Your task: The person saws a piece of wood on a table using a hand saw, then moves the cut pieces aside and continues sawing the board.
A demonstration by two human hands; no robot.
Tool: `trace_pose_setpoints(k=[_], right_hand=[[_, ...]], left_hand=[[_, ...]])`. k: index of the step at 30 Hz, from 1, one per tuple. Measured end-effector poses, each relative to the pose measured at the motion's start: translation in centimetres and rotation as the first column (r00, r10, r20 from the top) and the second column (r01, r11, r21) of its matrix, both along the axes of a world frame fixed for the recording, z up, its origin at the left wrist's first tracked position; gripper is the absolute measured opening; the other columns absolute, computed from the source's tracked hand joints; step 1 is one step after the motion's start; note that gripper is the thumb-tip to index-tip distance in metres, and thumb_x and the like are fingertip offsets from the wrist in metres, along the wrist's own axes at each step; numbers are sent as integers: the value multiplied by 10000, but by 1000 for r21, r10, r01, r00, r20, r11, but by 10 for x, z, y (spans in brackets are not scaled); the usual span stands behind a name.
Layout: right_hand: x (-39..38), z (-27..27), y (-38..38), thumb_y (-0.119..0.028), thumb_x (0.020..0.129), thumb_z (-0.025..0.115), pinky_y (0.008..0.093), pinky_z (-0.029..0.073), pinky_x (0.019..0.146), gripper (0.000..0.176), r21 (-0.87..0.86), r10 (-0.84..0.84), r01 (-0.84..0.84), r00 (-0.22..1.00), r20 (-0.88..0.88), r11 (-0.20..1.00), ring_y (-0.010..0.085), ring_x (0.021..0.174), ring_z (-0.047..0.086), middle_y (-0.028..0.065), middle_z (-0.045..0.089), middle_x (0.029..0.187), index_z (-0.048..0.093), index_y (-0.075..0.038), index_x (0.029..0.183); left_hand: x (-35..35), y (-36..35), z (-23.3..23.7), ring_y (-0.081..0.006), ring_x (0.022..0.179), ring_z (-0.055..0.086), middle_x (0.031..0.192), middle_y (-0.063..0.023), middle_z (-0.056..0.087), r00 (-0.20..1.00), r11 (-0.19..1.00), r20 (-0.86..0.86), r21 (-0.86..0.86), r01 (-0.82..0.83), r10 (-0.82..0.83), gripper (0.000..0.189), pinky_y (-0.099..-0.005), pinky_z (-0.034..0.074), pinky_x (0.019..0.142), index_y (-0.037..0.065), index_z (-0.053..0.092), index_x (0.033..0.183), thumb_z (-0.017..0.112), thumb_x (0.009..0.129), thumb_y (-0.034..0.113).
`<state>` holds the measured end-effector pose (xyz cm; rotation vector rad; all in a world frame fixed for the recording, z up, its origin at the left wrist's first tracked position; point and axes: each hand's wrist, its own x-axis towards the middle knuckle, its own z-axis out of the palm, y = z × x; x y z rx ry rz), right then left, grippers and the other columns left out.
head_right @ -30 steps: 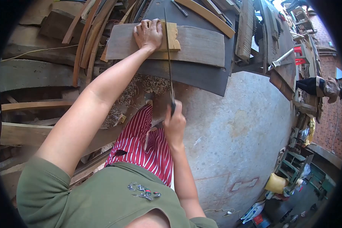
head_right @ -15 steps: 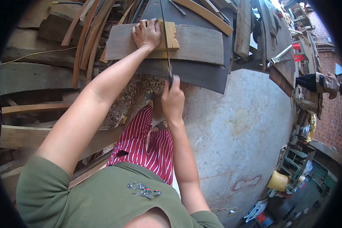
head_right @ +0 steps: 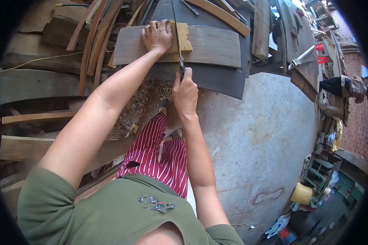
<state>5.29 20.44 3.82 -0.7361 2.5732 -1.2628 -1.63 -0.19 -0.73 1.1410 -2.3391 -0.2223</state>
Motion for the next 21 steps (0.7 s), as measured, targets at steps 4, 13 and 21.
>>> trace_pose_setpoints(k=[4, 13, 21], right_hand=[[30, 1, 37, -146, 994, 530, 540, 480, 554, 190, -124, 5, -6, 1000, -7, 992, 474, 751, 649, 273, 652, 782, 491, -18, 1130], [43, 6, 59, -126, 994, 528, 532, 481, 544, 179, -16, 41, -41, 999, -9, 999, 476, 719, 643, 270, 648, 765, 496, -17, 1132], [20, 5, 26, -155, 1001, 530, 526, 446, 559, 173, -60, 20, -17, 999, 51, 998, 499, 806, 617, 299, 633, 809, 499, -3, 1076]], left_hand=[[0, -1, 1, -267, 1234, 440, 1236, -43, 513, 1000, 1000, -23, -14, -7, 7, 338, -499, 222, 1126, 287, 609, 1226, 440, 982, 449], [4, 2, 6, -247, 1235, 426, 1228, -50, 503, 999, 1000, -36, 23, 4, -3, 321, -500, 188, 1151, 266, 616, 1206, 455, 975, 418], [3, 0, 5, -270, 1234, 436, 1231, -50, 507, 1000, 1000, -11, 10, -17, 17, 337, -494, 217, 1131, 286, 607, 1232, 446, 981, 441]])
